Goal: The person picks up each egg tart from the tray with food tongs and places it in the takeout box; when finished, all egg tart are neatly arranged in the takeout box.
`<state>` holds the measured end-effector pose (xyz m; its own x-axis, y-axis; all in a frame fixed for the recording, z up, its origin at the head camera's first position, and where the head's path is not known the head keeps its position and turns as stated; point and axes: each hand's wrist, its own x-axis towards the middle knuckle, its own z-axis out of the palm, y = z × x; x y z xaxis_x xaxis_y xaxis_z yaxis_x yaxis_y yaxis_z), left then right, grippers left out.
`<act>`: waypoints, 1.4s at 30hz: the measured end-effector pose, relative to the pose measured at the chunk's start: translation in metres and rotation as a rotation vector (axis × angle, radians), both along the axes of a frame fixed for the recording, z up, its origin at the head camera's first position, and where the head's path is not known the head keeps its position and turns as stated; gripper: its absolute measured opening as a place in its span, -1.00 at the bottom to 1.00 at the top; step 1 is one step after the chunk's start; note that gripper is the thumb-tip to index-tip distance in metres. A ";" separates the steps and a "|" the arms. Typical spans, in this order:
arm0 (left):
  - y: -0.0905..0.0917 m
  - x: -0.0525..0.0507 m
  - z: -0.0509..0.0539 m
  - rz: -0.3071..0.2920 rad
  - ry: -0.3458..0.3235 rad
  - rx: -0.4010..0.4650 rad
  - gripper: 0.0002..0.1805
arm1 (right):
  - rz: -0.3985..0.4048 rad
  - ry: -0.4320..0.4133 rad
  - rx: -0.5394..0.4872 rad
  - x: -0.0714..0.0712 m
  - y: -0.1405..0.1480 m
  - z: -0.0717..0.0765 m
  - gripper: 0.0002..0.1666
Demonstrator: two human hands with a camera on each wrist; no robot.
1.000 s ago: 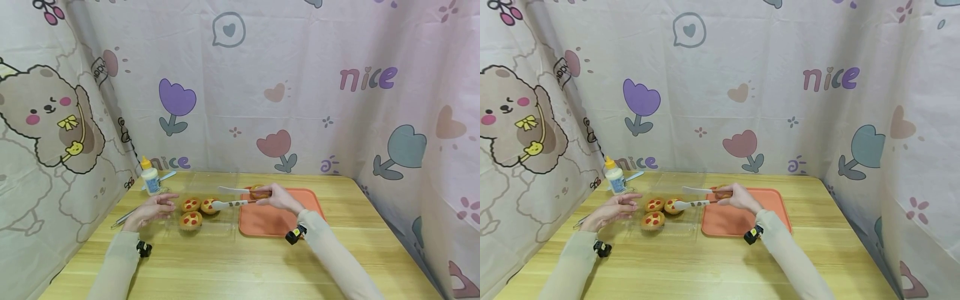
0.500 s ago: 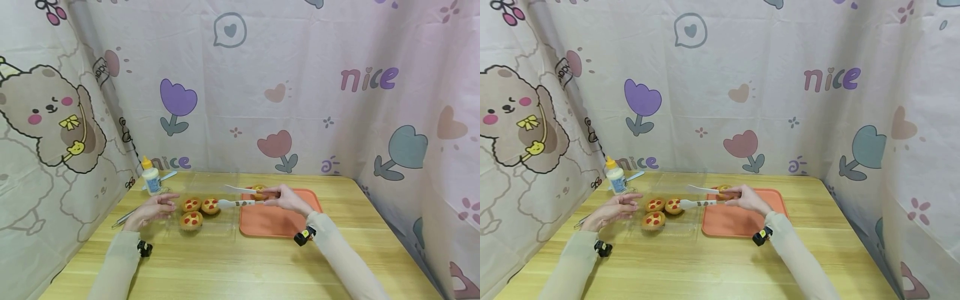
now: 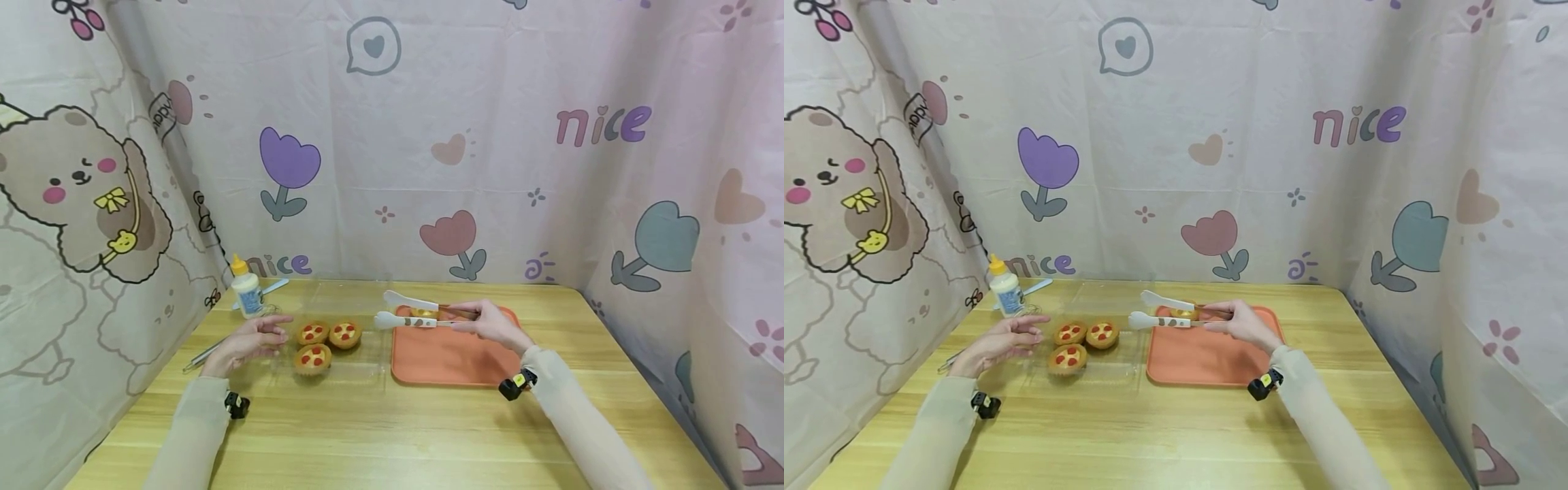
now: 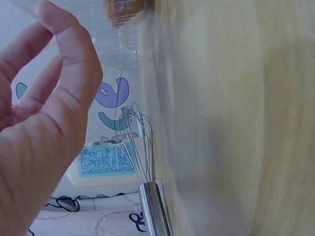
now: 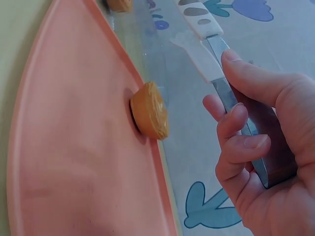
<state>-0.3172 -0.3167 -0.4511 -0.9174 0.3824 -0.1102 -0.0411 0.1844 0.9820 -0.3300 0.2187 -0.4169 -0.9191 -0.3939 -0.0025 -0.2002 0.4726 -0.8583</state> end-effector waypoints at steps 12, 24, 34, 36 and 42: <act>0.000 0.000 0.000 -0.011 0.003 0.012 -0.30 | -0.034 -0.005 -0.026 -0.007 0.030 -0.006 -0.37; 0.001 0.002 0.002 -0.009 -0.001 0.010 -0.27 | -0.141 0.035 0.031 -0.009 0.052 -0.012 -0.27; 0.000 0.001 0.001 -0.010 0.002 0.013 -0.25 | -0.175 0.030 0.044 -0.014 0.058 -0.019 -0.38; 0.000 0.001 0.001 -0.011 0.007 0.011 -0.26 | -0.175 0.028 0.054 -0.014 0.058 -0.020 -0.38; 0.000 0.001 0.001 -0.013 0.011 -0.001 -0.28 | -0.188 0.036 0.112 -0.014 0.057 -0.023 -0.32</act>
<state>-0.3165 -0.3168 -0.4501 -0.9135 0.3942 -0.1005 -0.0280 0.1857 0.9822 -0.3439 0.2755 -0.4399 -0.9767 -0.2147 -0.0021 -0.1293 0.5962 -0.7924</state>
